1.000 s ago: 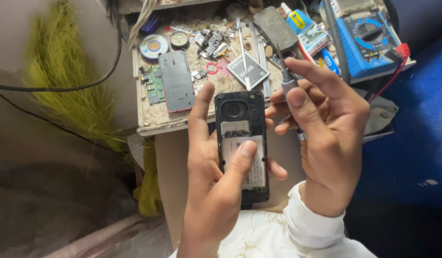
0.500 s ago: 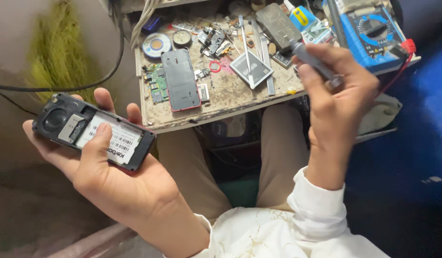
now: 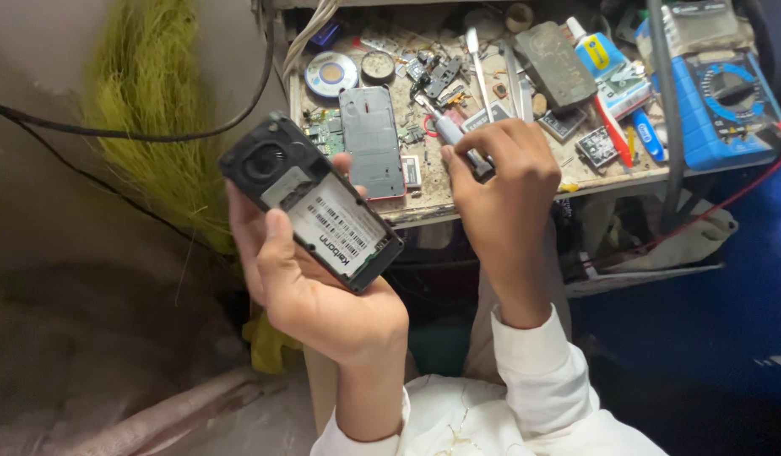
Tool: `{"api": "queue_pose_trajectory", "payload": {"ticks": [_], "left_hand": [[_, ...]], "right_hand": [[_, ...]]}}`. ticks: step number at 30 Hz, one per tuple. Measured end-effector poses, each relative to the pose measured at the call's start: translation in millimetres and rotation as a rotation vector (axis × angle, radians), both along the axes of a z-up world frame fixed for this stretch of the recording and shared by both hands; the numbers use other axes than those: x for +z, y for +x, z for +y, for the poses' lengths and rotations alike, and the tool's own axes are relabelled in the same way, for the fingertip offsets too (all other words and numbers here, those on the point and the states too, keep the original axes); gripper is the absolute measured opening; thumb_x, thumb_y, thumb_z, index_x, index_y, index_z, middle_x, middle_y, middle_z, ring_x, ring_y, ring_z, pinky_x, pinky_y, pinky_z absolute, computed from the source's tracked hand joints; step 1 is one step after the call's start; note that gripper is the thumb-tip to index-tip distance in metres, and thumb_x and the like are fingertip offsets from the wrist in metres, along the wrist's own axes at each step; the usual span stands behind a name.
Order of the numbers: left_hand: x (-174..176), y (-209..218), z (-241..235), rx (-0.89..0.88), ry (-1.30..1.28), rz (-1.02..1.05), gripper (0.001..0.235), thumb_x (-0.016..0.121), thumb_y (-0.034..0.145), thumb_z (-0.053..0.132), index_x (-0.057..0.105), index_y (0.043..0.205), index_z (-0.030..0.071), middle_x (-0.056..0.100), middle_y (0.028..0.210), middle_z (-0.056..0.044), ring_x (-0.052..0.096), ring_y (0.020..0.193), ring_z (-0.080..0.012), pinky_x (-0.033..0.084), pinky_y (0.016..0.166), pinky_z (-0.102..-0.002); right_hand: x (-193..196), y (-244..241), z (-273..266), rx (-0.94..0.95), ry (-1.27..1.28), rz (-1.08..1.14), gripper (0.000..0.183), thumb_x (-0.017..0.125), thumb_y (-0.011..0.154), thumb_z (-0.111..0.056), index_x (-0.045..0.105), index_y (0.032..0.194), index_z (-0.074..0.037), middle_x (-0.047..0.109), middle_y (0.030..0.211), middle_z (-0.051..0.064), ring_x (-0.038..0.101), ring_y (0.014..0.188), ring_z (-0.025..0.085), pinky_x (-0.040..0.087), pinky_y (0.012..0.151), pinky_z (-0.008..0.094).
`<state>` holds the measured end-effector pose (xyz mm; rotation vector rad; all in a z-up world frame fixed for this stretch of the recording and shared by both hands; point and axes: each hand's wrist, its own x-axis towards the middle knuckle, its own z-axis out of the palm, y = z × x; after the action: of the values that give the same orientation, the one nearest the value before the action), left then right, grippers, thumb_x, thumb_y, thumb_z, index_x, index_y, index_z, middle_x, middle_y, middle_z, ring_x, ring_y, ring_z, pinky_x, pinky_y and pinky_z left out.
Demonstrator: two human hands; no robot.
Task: The person unscrews several small screws from the back of a mobile phone using a precision screwdriver and then uses a flat-head tool to pry the casing open.
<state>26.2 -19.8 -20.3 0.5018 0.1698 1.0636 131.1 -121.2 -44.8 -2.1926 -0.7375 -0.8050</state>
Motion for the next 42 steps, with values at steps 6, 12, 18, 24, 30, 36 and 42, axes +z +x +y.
{"api": "queue_pose_trajectory", "payload": {"ticks": [6, 12, 18, 24, 30, 36, 42], "left_hand": [[2, 7, 3, 0.051, -0.017, 0.145, 0.05, 0.044, 0.102, 0.008, 0.045, 0.149, -0.009, 0.064, 0.131, -0.019, 0.067, 0.118, -0.0255, 0.057, 0.104, -0.039], [5, 8, -7, -0.207, -0.234, 0.178, 0.046, 0.053, 0.105, 0.015, 0.047, 0.145, -0.009, 0.062, 0.125, -0.02, 0.064, 0.108, -0.0274, 0.056, 0.092, -0.041], [8, 7, -22, -0.493, -0.275, -0.045, 0.051, 0.053, 0.101, 0.031, 0.05, 0.14, -0.002, 0.067, 0.126, -0.019, 0.068, 0.114, -0.0303, 0.057, 0.094, -0.045], [2, 7, -23, -0.543, -0.079, -0.077, 0.05, 0.053, 0.112, 0.036, 0.053, 0.14, -0.005, 0.067, 0.123, -0.023, 0.069, 0.103, -0.0308, 0.059, 0.086, -0.042], [4, 0, -24, -0.578, 0.014, 0.002, 0.039, 0.059, 0.106, 0.029, 0.054, 0.131, -0.001, 0.069, 0.114, -0.021, 0.071, 0.096, -0.0283, 0.06, 0.077, -0.04], [4, 0, -25, -0.604, 0.082, -0.006, 0.038, 0.056, 0.108, 0.03, 0.056, 0.128, -0.002, 0.07, 0.11, -0.02, 0.072, 0.092, -0.0276, 0.061, 0.074, -0.038], [-14, 5, -18, -0.745, 0.203, -0.088, 0.062, 0.041, 0.119, 0.047, 0.059, 0.115, -0.012, 0.071, 0.098, -0.022, 0.07, 0.077, -0.026, 0.059, 0.069, -0.035]], "right_hand": [[13, -9, -9, 0.005, 0.04, -0.065, 0.012, 0.083, 0.092, -0.003, 0.072, 0.097, -0.003, 0.07, 0.108, 0.012, 0.066, 0.105, 0.03, 0.052, 0.092, 0.041], [24, -1, -25, -0.059, 0.029, 0.1, 0.01, 0.079, 0.098, -0.002, 0.073, 0.105, -0.001, 0.071, 0.102, 0.013, 0.072, 0.09, 0.026, 0.052, 0.076, 0.037], [29, 38, -27, 0.065, -0.204, 0.134, 0.022, 0.081, 0.088, -0.009, 0.074, 0.106, 0.002, 0.071, 0.09, 0.019, 0.071, 0.082, 0.036, 0.053, 0.074, 0.046], [38, 68, -16, -0.046, -0.542, 0.072, 0.005, 0.07, 0.082, -0.004, 0.07, 0.084, 0.001, 0.068, 0.082, 0.026, 0.069, 0.084, 0.045, 0.054, 0.077, 0.053], [22, 103, -5, 0.045, -0.509, -0.16, 0.019, 0.074, 0.076, -0.01, 0.071, 0.089, 0.003, 0.071, 0.083, 0.024, 0.069, 0.078, 0.046, 0.052, 0.068, 0.056], [37, 128, -2, -0.16, -0.667, 0.046, 0.017, 0.073, 0.073, -0.01, 0.073, 0.087, 0.001, 0.072, 0.087, 0.028, 0.071, 0.082, 0.045, 0.056, 0.074, 0.051], [88, 101, -47, 0.008, -0.257, 0.272, 0.019, 0.071, 0.097, -0.017, 0.072, 0.106, 0.0, 0.076, 0.087, 0.017, 0.077, 0.078, 0.025, 0.058, 0.075, 0.038]]}}
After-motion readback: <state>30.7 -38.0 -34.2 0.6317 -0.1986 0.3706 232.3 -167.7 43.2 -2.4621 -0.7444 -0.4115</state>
